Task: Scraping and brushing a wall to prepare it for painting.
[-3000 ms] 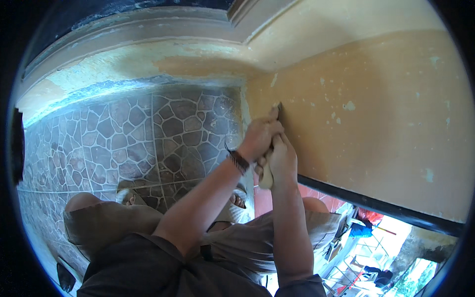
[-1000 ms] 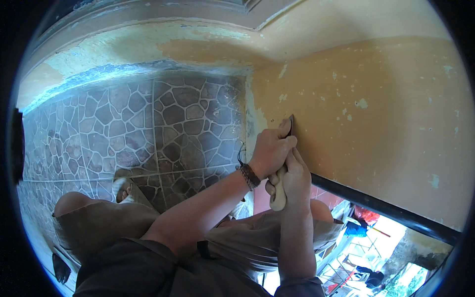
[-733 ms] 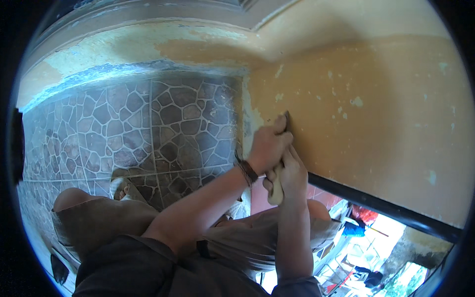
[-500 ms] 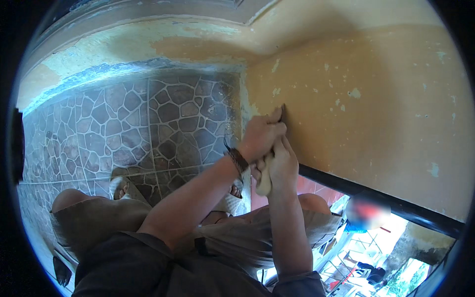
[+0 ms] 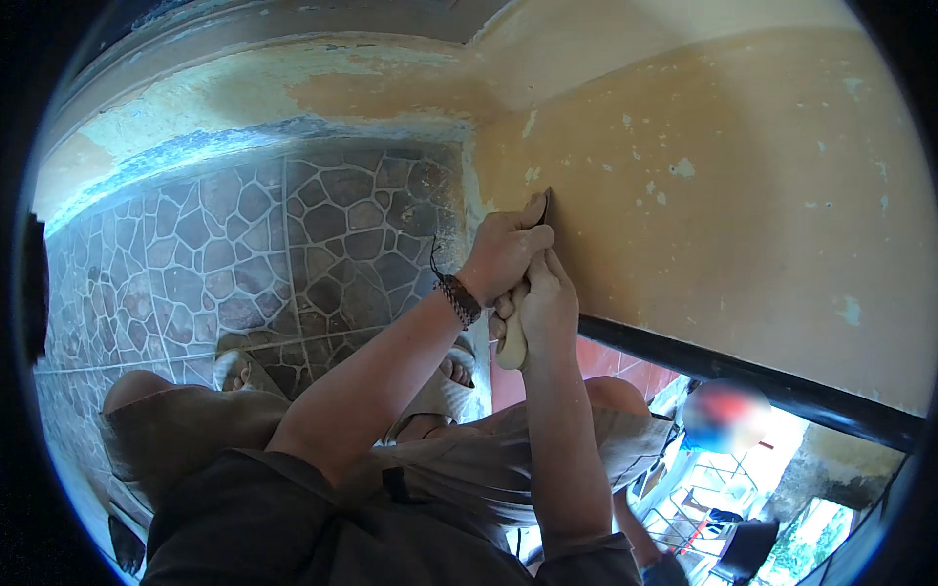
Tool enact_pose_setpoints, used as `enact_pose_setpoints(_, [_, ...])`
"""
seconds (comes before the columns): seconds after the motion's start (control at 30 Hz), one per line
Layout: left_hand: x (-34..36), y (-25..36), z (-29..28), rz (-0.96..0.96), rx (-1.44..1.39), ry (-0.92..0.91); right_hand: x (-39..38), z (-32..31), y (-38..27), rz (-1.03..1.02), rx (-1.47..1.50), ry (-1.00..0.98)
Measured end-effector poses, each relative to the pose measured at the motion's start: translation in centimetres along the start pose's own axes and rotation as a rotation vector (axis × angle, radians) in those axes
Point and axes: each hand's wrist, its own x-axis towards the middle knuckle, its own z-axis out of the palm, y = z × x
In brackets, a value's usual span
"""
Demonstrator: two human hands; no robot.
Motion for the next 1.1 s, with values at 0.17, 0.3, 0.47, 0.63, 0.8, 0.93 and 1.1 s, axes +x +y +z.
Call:
enact_pose_setpoints(0.17, [-0.4,-0.6,1.0,0.281,0.215,0.116,-1.1,-1.7,-0.1,0.026,0.044,-0.012])
enact_pose_setpoints(0.3, [-1.2,0.0,0.5,0.113,0.051,0.010,-1.6,-0.2,0.1,-0.009,0.046,0.034])
enact_pose_setpoints(0.47, [-1.0,-3.3,3.7,0.385,0.230,0.313,-1.7,-2.9,-0.6,0.015,0.039,-0.080])
enact_pose_setpoints(0.63, [-1.8,0.3,2.1,-0.070,0.113,0.005,-1.5,-3.3,-0.3,0.013,-0.045,-0.062])
enact_pose_setpoints(0.8, [-0.5,-1.5,1.5,0.174,0.142,0.122,-0.9,-1.4,-0.1,0.005,-0.048,-0.024])
enact_pose_setpoints(0.93, [-0.7,-1.3,0.7,-0.100,0.094,0.038,-1.8,-1.2,0.2,0.088,-0.001,0.044])
enact_pose_setpoints(1.1, [0.0,-0.7,0.1,0.118,0.137,0.090,0.2,-1.0,0.3,0.034,-0.016,0.006])
